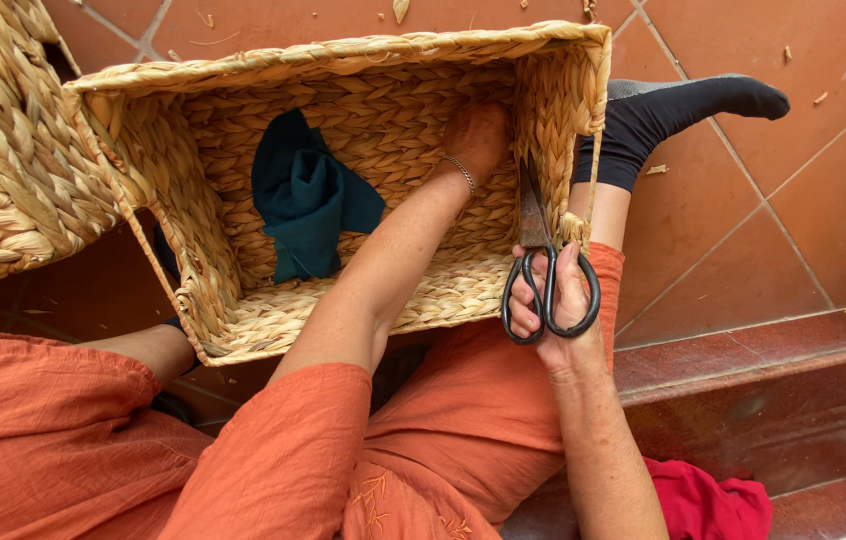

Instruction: The person trims loose strands on the edges of a woven basket using scissors, then wipes the basket with a blue cloth. The person repeats trimming and wiping on different sides of the basket.

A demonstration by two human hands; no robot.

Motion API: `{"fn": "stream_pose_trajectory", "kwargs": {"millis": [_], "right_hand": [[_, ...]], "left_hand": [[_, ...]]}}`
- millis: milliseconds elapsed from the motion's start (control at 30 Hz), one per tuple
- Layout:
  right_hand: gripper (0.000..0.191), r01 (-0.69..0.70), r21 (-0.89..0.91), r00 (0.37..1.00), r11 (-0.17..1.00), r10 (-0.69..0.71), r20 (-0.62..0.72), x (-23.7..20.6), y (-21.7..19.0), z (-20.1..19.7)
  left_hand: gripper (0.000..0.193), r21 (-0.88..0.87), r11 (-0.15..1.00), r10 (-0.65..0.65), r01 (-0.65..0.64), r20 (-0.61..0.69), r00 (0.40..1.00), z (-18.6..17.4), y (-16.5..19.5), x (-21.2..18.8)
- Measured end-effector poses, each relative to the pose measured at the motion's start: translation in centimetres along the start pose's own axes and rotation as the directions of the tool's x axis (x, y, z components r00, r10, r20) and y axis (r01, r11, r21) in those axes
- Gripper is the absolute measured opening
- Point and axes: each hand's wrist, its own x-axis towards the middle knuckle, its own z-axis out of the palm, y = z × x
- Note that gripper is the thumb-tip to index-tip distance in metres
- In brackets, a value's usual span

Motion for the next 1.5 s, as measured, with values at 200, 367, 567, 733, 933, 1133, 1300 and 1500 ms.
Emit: {"fn": "stream_pose_trajectory", "kwargs": {"millis": [200,367,567,733,933,1133,1300,1500], "right_hand": [[0.075,-0.004,0.019,1.0,1.0,0.004,0.004,-1.0,-1.5,0.4],[0.08,-0.003,0.03,0.999,1.0,0.001,0.053,-0.1,-1.0,0.7],[0.083,-0.113,0.267,0.984,0.957,0.07,0.165,1.2,-1.1,0.4],[0.086,-0.152,0.274,0.976,0.95,0.101,0.193,3.0,-0.9,-0.1],[0.086,-0.199,0.361,0.955,0.911,0.099,0.278,4.8,-0.5,-0.8],[0.086,-0.161,0.347,0.967,0.924,0.077,0.244,5.1,-0.6,-0.7],[0.085,-0.142,0.317,0.979,0.938,0.086,0.182,5.7,-0.5,-0.2],[0.074,-0.031,0.254,0.996,0.967,0.008,0.091,5.4,-0.2,0.3]], "left_hand": [[0.024,-0.085,0.989,0.122,-0.121,0.013,0.992,-0.1,0.7,-0.2],[0.018,-0.333,0.936,0.103,-0.117,-0.058,0.993,-0.4,-0.9,-0.8],[0.01,-0.429,0.888,0.119,-0.166,-0.133,0.984,-0.2,-2.1,-0.6],[0.01,-0.524,0.849,0.04,-0.069,-0.066,0.997,-0.2,-1.6,-0.2],[0.011,-0.517,0.855,0.029,-0.042,-0.033,0.999,-1.1,-1.7,0.0],[0.009,-0.558,0.829,-0.004,0.034,0.054,0.999,-2.1,-1.3,0.2],[0.01,-0.597,0.781,-0.102,0.184,0.169,0.98,-2.7,-0.8,-0.1],[0.007,-0.539,0.839,0.042,-0.076,-0.076,0.996,-2.3,-0.8,0.2]]}}
